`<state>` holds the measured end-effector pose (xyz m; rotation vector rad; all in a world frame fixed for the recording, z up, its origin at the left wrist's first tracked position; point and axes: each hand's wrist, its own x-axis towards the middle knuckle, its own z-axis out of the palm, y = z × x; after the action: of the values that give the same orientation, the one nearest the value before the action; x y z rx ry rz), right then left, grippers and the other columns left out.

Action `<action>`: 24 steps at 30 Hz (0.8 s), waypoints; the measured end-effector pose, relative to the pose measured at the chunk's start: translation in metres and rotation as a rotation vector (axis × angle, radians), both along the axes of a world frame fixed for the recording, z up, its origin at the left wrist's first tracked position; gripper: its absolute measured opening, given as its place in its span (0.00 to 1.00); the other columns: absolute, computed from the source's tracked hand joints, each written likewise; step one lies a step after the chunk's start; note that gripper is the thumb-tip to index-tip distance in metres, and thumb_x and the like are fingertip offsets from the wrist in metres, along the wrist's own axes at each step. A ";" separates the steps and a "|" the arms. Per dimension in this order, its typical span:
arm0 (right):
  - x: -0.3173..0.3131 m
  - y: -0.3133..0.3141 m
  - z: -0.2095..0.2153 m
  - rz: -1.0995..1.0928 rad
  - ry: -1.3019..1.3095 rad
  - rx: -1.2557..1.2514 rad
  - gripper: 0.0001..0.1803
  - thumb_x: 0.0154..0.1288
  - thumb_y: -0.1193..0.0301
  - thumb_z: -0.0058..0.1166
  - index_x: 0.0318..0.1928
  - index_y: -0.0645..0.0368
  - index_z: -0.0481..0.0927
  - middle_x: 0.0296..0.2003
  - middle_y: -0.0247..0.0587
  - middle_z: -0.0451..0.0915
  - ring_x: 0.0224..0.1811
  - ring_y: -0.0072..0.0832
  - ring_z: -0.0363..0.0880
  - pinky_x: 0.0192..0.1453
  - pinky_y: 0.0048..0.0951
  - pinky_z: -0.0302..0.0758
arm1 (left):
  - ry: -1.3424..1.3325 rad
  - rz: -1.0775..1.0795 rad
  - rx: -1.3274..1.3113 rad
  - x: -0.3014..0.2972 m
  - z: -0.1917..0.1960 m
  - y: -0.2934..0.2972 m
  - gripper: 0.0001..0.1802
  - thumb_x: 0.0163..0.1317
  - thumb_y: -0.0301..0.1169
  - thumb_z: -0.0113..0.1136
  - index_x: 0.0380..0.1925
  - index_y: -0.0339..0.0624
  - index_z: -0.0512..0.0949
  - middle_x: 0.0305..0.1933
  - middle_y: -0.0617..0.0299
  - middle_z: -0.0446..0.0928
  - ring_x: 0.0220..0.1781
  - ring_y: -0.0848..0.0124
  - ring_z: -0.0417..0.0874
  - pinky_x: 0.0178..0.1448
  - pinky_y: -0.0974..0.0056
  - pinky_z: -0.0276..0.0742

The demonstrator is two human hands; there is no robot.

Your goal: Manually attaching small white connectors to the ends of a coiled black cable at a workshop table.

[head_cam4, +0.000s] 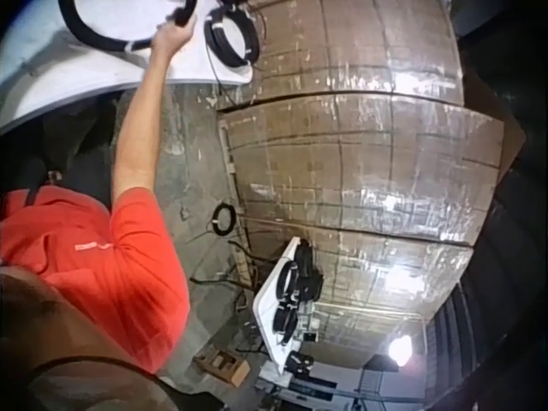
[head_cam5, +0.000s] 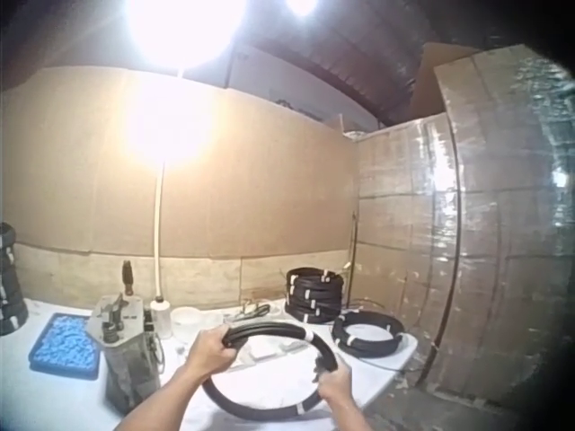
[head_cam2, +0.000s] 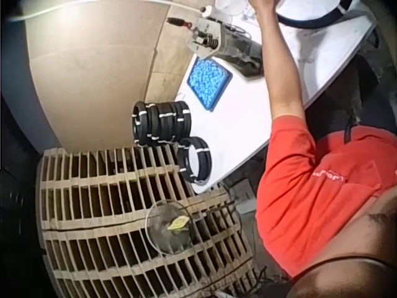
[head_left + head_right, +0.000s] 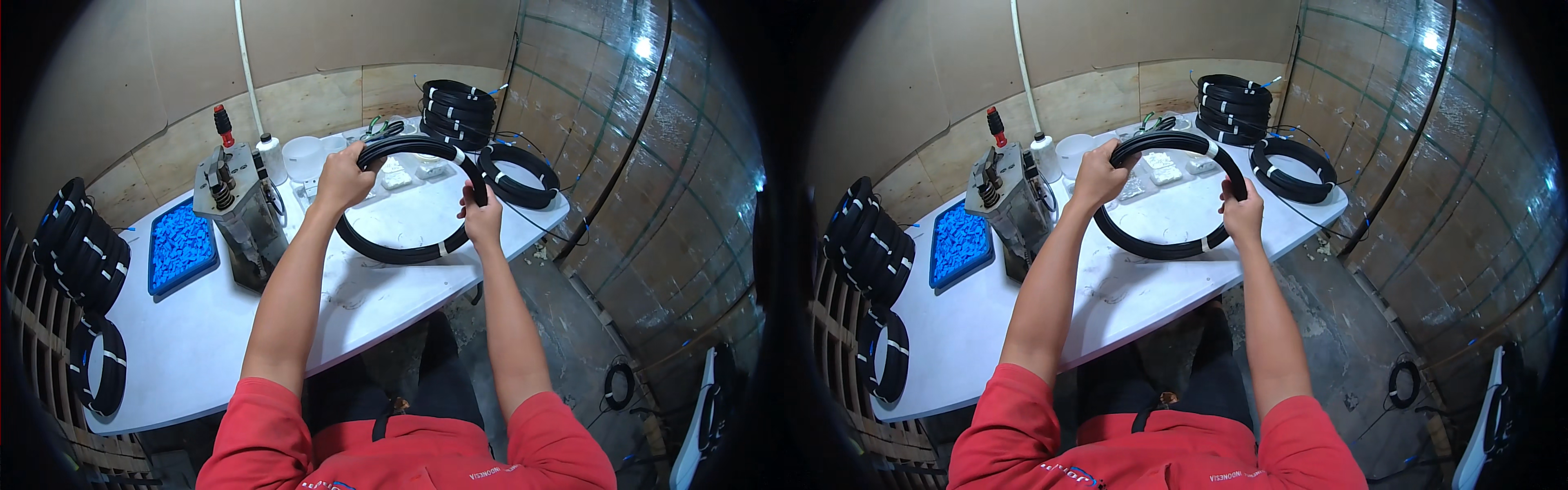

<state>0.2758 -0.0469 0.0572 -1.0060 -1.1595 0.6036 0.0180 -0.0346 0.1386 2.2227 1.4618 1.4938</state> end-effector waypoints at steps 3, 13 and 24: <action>0.000 -0.007 -0.001 -0.016 0.000 0.009 0.09 0.69 0.72 0.56 0.47 0.59 0.78 0.28 0.33 0.78 0.24 0.18 0.74 0.22 0.24 0.73 | 0.026 -0.018 0.054 0.003 0.000 0.000 0.13 0.59 0.38 0.65 0.30 0.37 0.78 0.24 0.48 0.78 0.26 0.54 0.79 0.32 0.56 0.72; 0.008 -0.006 -0.003 -0.018 -0.020 -0.030 0.16 0.67 0.74 0.58 0.54 0.58 0.75 0.30 0.27 0.76 0.29 0.15 0.71 0.33 0.20 0.69 | 0.018 -0.020 0.076 0.007 0.000 0.001 0.14 0.59 0.38 0.65 0.29 0.37 0.78 0.24 0.49 0.79 0.25 0.55 0.79 0.32 0.57 0.72; -0.003 -0.013 -0.003 0.088 0.127 0.066 0.12 0.67 0.75 0.58 0.49 0.60 0.76 0.28 0.31 0.77 0.26 0.17 0.74 0.30 0.22 0.73 | -0.005 -0.010 -0.034 0.000 0.002 -0.002 0.14 0.57 0.40 0.65 0.29 0.40 0.80 0.27 0.48 0.81 0.30 0.50 0.81 0.35 0.53 0.74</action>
<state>0.2731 -0.0599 0.0544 -0.8522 -1.1084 0.6853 0.0180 -0.0369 0.1405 2.2019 1.4610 1.4596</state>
